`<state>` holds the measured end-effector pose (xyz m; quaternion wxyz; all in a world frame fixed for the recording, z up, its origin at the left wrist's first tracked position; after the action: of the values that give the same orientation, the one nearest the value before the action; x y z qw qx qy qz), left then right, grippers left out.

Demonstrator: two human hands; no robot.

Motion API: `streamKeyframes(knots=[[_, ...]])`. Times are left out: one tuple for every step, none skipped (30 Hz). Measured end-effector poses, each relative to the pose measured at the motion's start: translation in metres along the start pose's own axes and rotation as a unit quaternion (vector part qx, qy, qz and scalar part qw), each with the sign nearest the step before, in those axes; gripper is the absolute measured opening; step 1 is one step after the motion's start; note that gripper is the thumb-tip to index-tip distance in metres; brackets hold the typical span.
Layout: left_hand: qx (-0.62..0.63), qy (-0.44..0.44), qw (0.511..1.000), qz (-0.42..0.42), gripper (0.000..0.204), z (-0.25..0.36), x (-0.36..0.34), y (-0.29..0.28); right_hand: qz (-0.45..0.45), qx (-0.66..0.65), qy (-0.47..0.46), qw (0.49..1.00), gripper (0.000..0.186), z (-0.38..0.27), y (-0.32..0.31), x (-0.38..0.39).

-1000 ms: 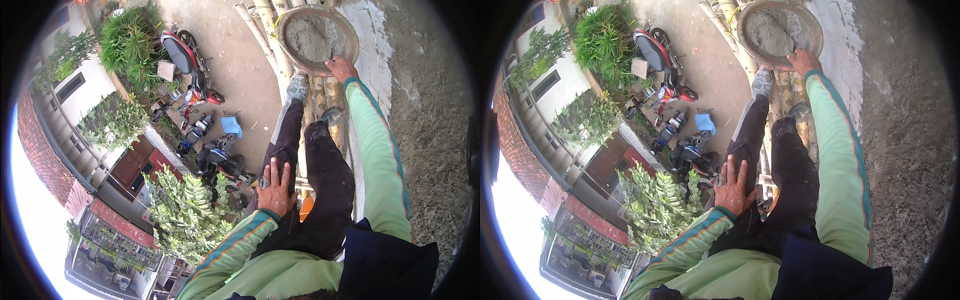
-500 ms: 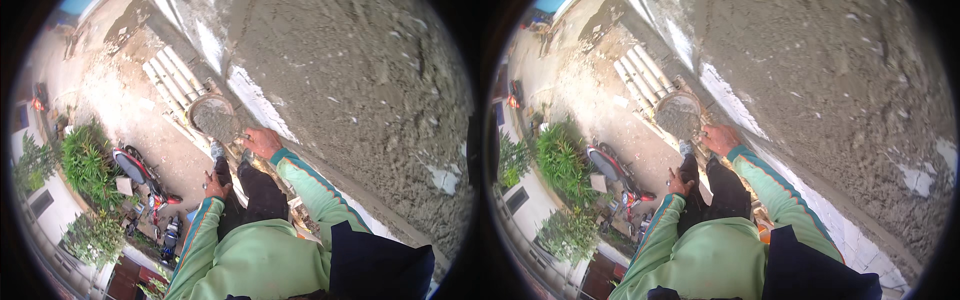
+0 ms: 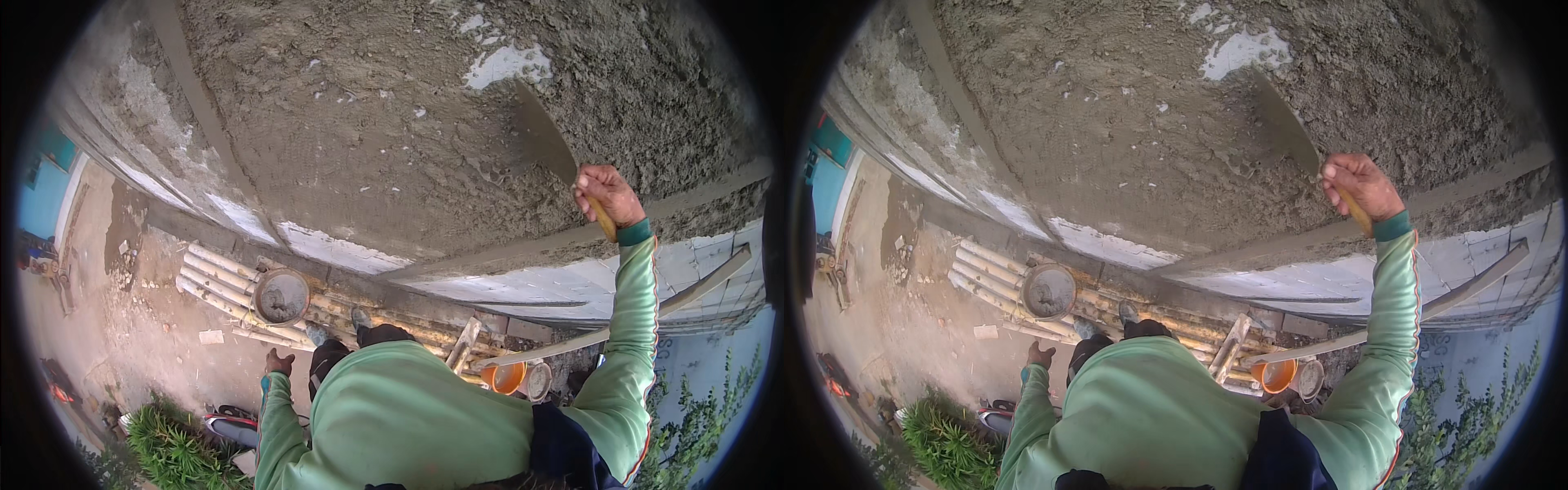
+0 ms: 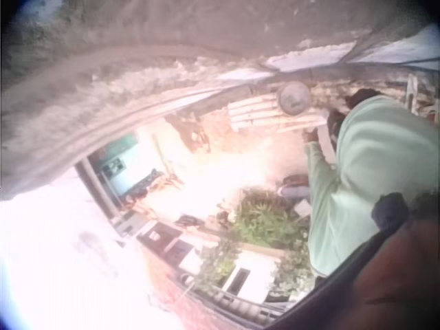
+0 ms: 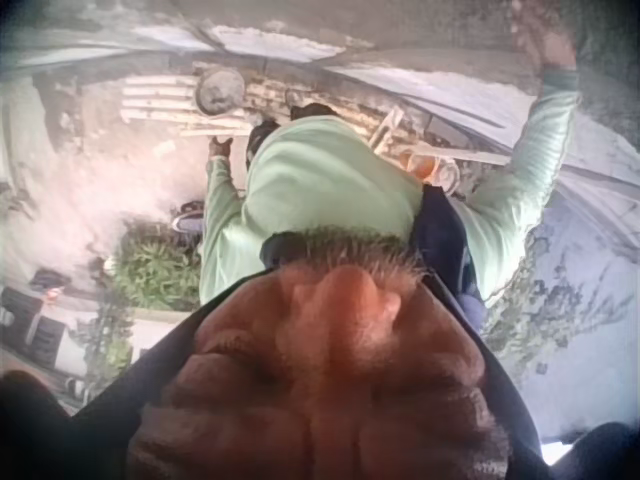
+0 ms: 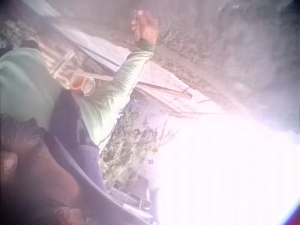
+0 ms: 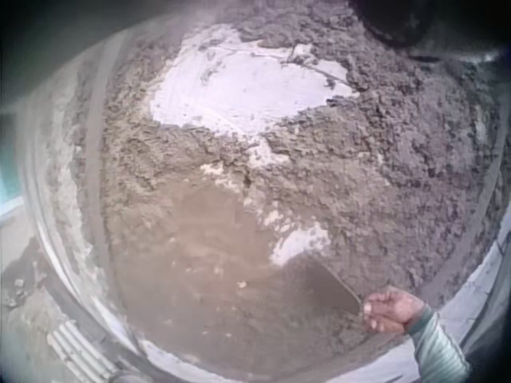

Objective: The person scoops cement from a bowl using a trowel and applies it to a wall, smoothing the surface. They repeatedly scoop and spread the cement, occasionally pausing to adjust their position or the tools.

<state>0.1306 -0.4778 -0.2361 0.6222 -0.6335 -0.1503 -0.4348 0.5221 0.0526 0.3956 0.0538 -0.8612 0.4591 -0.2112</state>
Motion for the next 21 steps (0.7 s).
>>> streamKeyframes(knots=[[0.009, 0.002, 1.000, 0.012, 0.086, 0.004, 0.001, -0.001, 0.053, -0.016, -0.096, 0.994, 0.026, -0.032, -0.023, 0.028], [0.015, 0.000, 1.000, 0.023, 0.085, 0.003, 0.009, -0.003, 0.048, 0.027, -0.158, 0.986, 0.027, -0.052, -0.049, 0.050], [0.019, 0.012, 1.000, 0.021, 0.085, 0.007, 0.008, 0.000, 0.074, 0.032, -0.179, 0.981, 0.028, -0.072, -0.048, 0.072], [0.030, 0.016, 0.999, 0.008, 0.085, 0.009, 0.010, 0.005, 0.085, 0.052, -0.164, 0.981, 0.026, -0.082, -0.034, 0.077], [0.042, 0.019, 0.999, -0.004, 0.086, 0.014, 0.008, 0.011, 0.081, 0.071, -0.126, 0.986, 0.026, -0.075, -0.020, 0.071], [0.056, 0.011, 0.998, -0.009, 0.086, 0.018, 0.014, 0.018, 0.067, 0.083, -0.092, 0.990, 0.025, -0.054, -0.013, 0.054], [0.073, 0.009, 0.997, -0.026, 0.087, 0.023, 0.016, 0.031, 0.057, 0.105, -0.051, 0.992, 0.025, -0.034, 0.006, 0.040], [0.089, 0.008, 0.995, -0.042, 0.091, 0.035, 0.020, 0.041, 0.035, 0.066, 0.002, 0.997, 0.022, 0.005, 0.033, 0.021], [0.081, 0.015, 0.995, -0.055, 0.092, 0.046, 0.025, 0.048, -0.007, 0.060, 0.057, 0.997, 0.023, 0.055, 0.058, 0.000], [0.073, 0.025, 0.994, -0.074, 0.093, 0.057, 0.029, 0.058, -0.048, 0.097, 0.123, 0.986, 0.026, 0.112, 0.090, -0.022], [0.071, 0.029, 0.993, -0.093, 0.094, 0.068, 0.034, 0.069, -0.086, 0.169, 0.174, 0.966, 0.032, 0.161, 0.139, -0.047], [0.061, 0.064, 0.989, -0.121, 0.094, 0.084, 0.044, 0.065, -0.119, 0.272, 0.129, 0.946, 0.037, 0.219, 0.190, -0.069], [0.054, 0.081, 0.984, -0.150, 0.094, 0.092, 0.059, 0.062, -0.150, 0.341, 0.129, 0.919, 0.041, 0.275, 0.240, -0.090], [0.028, 0.078, 0.987, -0.138, 0.096, 0.085, 0.058, 0.092, -0.174, 0.378, 0.092, 0.905, 0.041, 0.355, 0.281, -0.114], [-0.025, 0.044, 0.983, -0.177, 0.104, 0.087, 0.060, 0.101, -0.206, 0.402, 0.051, 0.891, 0.041, 0.424, 0.329, -0.126], [-0.009, 0.021, 0.981, -0.190, 0.107, 0.088, 0.066, 0.102, -0.232, 0.407, 0.077, 0.880, 0.040, 0.459, 0.376, -0.137], [-0.047, -0.006, 0.976, -0.213, 0.110, 0.096, 0.069, 0.086, -0.243, 0.415, 0.105, 0.871, 0.040, 0.492, 0.424, -0.154], [-0.039, -0.011, 0.984, -0.174, 0.112, 0.091, 0.075, 0.097, -0.261, 0.434, 0.080, 0.859, 0.041, 0.522, 0.460, -0.171], [-0.041, -0.002, 0.990, -0.133, 0.114, 0.086, 0.076, 0.108, -0.264, 0.451, 0.056, 0.851, 0.043, 0.552, 0.494, -0.187], [-0.025, -0.037, 0.988, -0.148, 0.113, 0.084, 0.079, 0.116, -0.304, 0.486, 0.100, 0.813, 0.044, 0.542, 0.540, -0.207], [-0.019, -0.050, 0.985, -0.162, 0.113, 0.084, 0.077, 0.116, -0.311, 0.496, 0.066, 0.808, 0.043, 0.576, 0.567, -0.232]])
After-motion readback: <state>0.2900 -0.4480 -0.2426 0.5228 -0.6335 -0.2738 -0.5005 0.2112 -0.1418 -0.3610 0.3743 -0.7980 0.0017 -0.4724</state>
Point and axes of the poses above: each hand's wrist, its own x-axis away from the middle knuckle, its own y-axis out of the palm, z = x × y, the point moved 2 cm from there along -x, towards the middle knuckle, and after that the axes turned 15 degrees about -x, right-handed, at the moved point
